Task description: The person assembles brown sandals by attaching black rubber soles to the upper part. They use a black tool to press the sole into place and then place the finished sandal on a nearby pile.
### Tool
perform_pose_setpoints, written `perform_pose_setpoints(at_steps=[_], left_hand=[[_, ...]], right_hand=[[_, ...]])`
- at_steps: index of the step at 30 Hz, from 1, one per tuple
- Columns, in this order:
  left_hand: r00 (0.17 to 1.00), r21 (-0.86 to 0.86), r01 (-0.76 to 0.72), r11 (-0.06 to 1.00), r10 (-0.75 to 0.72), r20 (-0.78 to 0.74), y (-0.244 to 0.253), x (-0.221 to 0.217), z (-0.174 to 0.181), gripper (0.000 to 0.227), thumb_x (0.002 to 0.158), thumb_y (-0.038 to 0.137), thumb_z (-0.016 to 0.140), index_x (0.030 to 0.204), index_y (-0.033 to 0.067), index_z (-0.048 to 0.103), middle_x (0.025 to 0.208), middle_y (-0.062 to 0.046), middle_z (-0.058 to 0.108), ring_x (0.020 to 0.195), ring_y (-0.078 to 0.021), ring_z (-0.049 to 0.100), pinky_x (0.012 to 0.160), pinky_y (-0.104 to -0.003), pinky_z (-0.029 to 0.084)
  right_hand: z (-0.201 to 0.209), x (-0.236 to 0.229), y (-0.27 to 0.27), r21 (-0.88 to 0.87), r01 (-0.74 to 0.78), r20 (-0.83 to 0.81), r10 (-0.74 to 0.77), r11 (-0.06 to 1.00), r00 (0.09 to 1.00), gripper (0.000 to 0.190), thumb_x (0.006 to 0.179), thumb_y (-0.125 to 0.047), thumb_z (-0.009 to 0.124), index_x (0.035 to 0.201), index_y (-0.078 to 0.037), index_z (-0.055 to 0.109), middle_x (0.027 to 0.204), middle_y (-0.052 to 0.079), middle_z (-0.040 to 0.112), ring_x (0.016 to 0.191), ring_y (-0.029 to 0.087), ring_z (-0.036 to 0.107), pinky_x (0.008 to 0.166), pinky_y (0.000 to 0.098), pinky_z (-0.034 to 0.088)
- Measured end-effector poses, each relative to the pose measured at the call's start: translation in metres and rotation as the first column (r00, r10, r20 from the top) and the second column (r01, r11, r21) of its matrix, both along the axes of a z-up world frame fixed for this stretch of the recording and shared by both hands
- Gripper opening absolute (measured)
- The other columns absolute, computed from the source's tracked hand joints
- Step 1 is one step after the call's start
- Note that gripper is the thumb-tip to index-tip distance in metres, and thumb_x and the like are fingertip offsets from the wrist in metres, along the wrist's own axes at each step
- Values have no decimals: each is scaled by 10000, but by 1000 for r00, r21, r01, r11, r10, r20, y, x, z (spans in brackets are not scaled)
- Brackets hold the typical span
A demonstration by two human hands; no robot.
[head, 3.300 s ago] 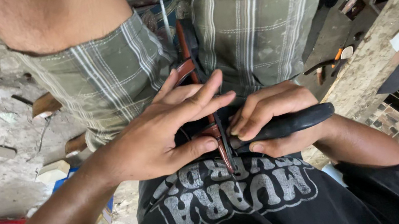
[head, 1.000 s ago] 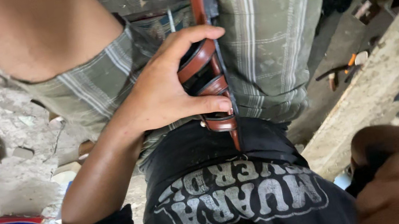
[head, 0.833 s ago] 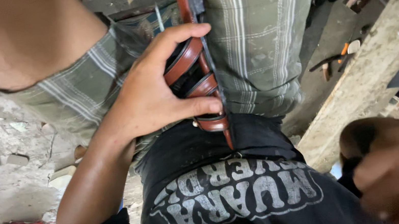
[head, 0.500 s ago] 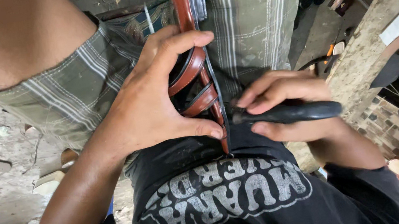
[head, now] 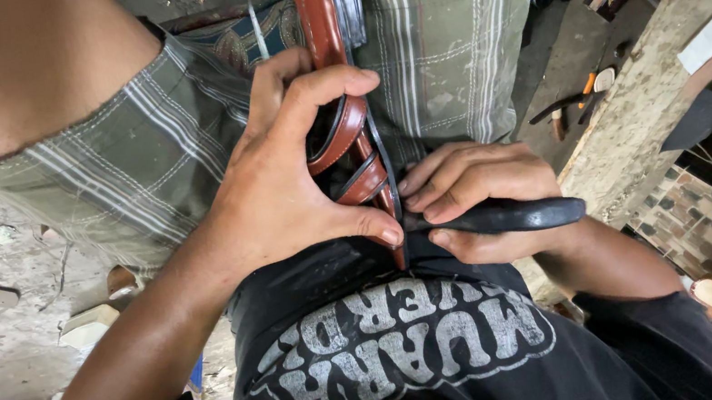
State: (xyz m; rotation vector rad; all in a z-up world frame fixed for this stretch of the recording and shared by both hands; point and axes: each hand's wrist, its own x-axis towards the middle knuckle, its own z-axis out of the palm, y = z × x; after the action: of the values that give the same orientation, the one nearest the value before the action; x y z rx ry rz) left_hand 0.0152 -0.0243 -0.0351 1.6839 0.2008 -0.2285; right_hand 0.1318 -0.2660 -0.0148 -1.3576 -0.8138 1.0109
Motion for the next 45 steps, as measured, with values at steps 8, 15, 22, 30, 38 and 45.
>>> perform_pose_setpoints(at_steps=[8,15,22,30,38,45], left_hand=[[995,11,91,996,-91,41,24,-5,21,859,719,399,988,1410,226,508,1461,-169,402,1409,-362,482,1139,-485,497],[994,-1,46,999,-46,98,14,-10,18,732,784,439,940,1365,248,538,1450,-125,420,1402,-310,508,1146,-465,543],[992,28,126,992,-125,-10,13,-9,21,786,760,463,971,1379,264,530,1487,-186,326,1341,-340,530,1098,-483,553],[996,24,86,996,-87,36,16,-14,15,1046,616,432,1044,1417,209,408,1473,-214,331,1465,-462,333,1173,-554,451],[999,-1,7,1000,-7,53,5,-17,8,1008,635,441,1052,1404,218,440,1467,-188,345,1491,-415,325,1196,-538,477],[991,25,35,999,-38,129,15,-12,25,1110,602,473,1013,1483,227,385,1456,-230,306,1405,-408,382,1135,-529,471]], right_hand=[[5,4,-3,-52,-4,-90,-1,999,996,200,827,-14,818,970,-26,680,994,167,735,1012,305,775,957,428,657],[4,5,6,-40,-47,-60,44,998,997,196,800,-32,823,938,-39,684,968,142,747,949,265,790,882,373,662],[9,22,11,-54,-168,-89,162,984,983,198,817,-33,829,958,-45,690,980,141,758,967,266,799,901,381,678],[12,17,7,-60,-212,-142,202,975,969,176,796,-19,818,930,-45,706,977,133,757,976,276,802,974,419,655],[13,11,13,-71,-175,-168,161,982,973,182,798,18,809,935,-34,703,961,114,745,995,272,788,1042,437,617],[8,27,7,18,-257,-304,250,966,919,196,820,-10,822,985,-32,718,999,123,767,1000,268,799,976,428,654]])
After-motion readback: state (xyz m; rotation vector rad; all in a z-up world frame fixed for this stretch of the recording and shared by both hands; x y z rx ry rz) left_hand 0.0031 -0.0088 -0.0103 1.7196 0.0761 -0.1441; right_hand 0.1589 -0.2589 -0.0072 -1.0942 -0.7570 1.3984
